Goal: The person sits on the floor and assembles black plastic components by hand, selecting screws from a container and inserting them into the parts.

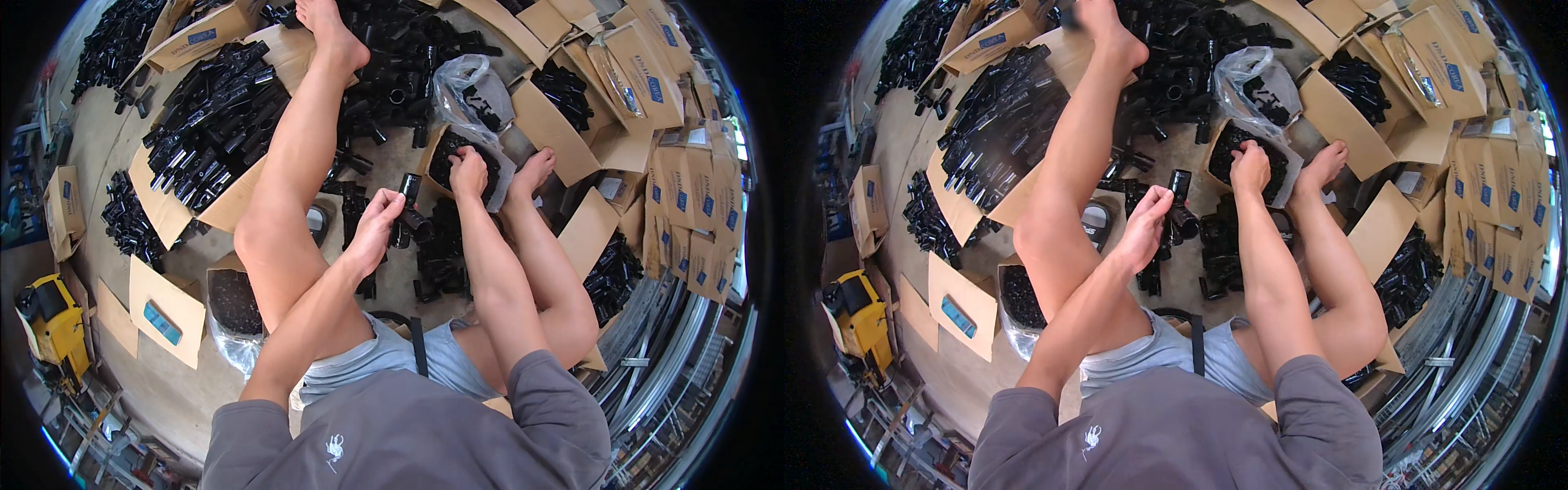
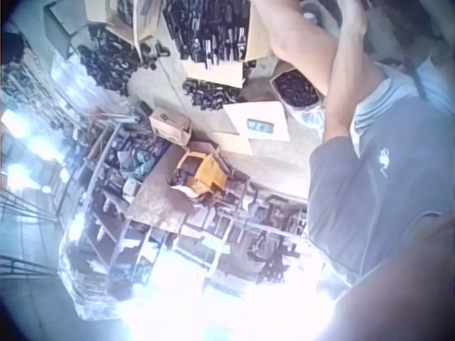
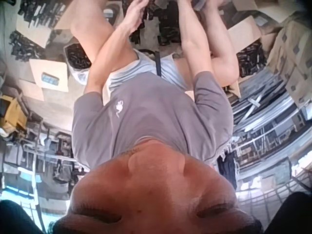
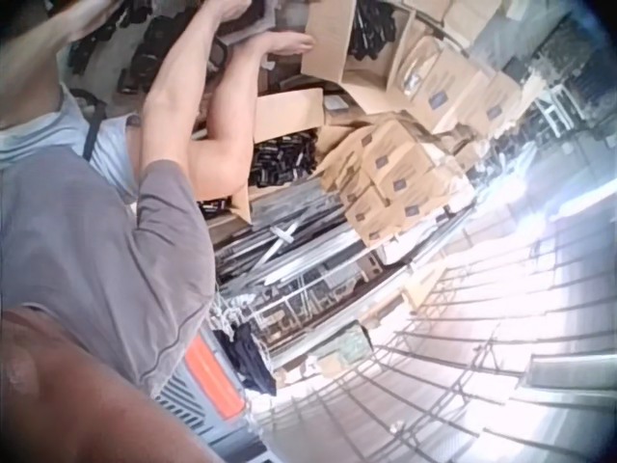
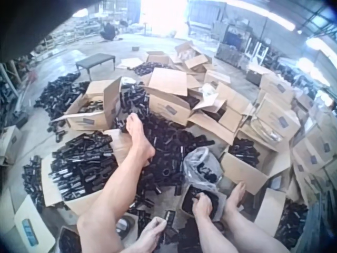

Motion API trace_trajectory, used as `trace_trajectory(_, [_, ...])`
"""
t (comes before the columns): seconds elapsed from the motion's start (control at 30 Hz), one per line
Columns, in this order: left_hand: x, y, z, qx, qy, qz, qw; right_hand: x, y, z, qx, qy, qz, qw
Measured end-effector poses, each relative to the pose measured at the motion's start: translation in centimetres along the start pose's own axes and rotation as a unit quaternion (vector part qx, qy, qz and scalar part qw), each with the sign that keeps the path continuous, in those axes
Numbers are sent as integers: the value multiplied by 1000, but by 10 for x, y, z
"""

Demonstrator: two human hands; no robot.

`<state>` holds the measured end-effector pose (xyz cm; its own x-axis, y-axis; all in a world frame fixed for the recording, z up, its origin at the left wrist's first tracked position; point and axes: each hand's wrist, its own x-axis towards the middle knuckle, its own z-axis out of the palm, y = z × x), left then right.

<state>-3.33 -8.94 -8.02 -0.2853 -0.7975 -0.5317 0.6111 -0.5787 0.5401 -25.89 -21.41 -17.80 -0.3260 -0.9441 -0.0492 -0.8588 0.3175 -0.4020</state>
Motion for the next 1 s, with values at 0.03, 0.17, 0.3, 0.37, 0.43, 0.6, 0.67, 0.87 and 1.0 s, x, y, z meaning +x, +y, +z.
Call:
trace_trajectory(0.03, [1, -1, 1, 28, 8, 21, 999, 2, 3, 2, 1, -1, 1, 1000])
trace_trajectory(0.17, [2, -2, 1, 50, 5, 69, 996, 6, 7, 2, 40, -19, 89, 995])
trace_trajectory(0.3, [9, -7, -7, 93, 33, 106, 989, -11, -14, -26, 89, 23, 60, 994])
trace_trajectory(0.37, [11, -6, -5, 132, 61, 125, 982, -34, -27, -49, 228, 5, 49, 972])
trace_trajectory(0.43, [13, -3, -1, 140, 74, 143, 977, -64, -47, -70, 485, -54, 112, 866])
trace_trajectory(0.6, [14, -4, -10, 153, 91, 161, 971, -115, -77, -96, 632, -168, 167, 738])
trace_trajectory(0.67, [11, -3, -8, 168, 98, 180, 964, -128, -80, -102, 525, -147, 90, 833])
trace_trajectory(0.87, [10, -7, -2, 201, 76, 215, 953, -141, -89, -119, 372, -106, -10, 922])
trace_trajectory(1.0, [8, -11, -3, 213, 73, 199, 954, -143, -94, -113, 351, -118, 10, 929])
